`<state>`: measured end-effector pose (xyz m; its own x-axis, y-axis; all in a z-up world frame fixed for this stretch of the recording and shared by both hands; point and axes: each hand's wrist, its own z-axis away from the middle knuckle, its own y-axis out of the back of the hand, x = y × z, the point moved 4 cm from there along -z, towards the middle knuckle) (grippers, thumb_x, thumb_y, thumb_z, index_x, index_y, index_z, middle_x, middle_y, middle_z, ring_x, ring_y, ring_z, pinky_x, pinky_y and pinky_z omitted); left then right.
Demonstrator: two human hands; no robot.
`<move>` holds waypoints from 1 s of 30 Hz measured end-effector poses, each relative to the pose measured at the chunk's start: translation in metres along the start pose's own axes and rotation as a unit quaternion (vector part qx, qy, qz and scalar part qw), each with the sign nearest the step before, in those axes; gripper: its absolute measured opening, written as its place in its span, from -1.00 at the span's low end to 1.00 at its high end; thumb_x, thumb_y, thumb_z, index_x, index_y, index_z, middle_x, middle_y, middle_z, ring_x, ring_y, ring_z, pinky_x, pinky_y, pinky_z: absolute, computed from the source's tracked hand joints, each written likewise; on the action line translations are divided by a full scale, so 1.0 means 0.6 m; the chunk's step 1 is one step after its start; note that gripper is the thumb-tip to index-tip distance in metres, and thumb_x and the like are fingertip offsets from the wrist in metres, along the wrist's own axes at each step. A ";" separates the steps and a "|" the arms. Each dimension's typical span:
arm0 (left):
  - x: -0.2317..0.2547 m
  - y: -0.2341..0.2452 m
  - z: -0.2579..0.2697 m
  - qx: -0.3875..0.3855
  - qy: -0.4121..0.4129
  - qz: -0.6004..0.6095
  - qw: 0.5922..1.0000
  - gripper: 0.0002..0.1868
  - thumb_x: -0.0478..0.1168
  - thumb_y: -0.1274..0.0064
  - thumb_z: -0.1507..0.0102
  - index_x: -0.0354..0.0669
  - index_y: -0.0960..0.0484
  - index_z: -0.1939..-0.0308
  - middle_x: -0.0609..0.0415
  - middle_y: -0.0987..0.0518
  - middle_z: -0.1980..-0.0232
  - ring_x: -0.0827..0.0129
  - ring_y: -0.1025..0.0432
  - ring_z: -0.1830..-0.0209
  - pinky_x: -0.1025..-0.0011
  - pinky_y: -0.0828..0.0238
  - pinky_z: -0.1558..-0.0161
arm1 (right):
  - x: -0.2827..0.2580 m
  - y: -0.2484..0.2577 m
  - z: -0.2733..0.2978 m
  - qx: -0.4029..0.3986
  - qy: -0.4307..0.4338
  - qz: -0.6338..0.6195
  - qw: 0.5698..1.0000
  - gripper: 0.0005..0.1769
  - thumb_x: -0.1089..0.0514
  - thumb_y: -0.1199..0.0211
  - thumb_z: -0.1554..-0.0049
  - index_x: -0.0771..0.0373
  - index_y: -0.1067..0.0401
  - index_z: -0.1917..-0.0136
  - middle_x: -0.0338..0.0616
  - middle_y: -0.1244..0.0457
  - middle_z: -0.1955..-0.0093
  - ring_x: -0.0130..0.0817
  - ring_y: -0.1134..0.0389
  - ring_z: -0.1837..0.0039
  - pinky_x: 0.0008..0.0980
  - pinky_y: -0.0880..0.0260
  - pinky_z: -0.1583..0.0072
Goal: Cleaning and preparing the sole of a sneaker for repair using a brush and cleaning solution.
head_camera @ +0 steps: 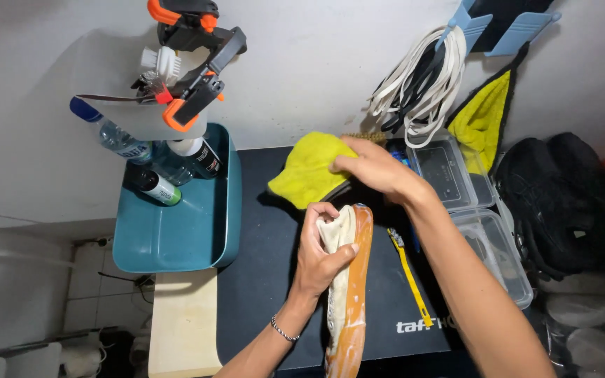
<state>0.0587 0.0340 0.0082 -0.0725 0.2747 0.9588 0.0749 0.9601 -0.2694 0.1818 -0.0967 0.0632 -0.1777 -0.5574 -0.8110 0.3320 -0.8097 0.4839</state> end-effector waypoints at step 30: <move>-0.052 0.016 -0.013 0.151 0.036 -0.142 0.978 -0.89 -0.20 0.13 -0.37 -0.03 -0.29 0.08 0.16 -0.31 0.08 0.44 -0.26 0.07 0.43 -0.25 0.00 | 0.104 -0.104 0.271 0.139 0.348 0.045 0.926 -0.65 0.20 0.05 -0.31 0.31 -0.47 -0.24 0.02 -0.35 -0.32 0.07 -0.22 -0.48 -0.01 -0.25 -0.45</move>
<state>0.0696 0.0343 -0.0237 0.0238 0.0018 0.9997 -0.2350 0.9720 0.0038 -0.0004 -0.1106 0.0358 0.5120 -0.4493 -0.7321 0.0475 -0.8362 0.5464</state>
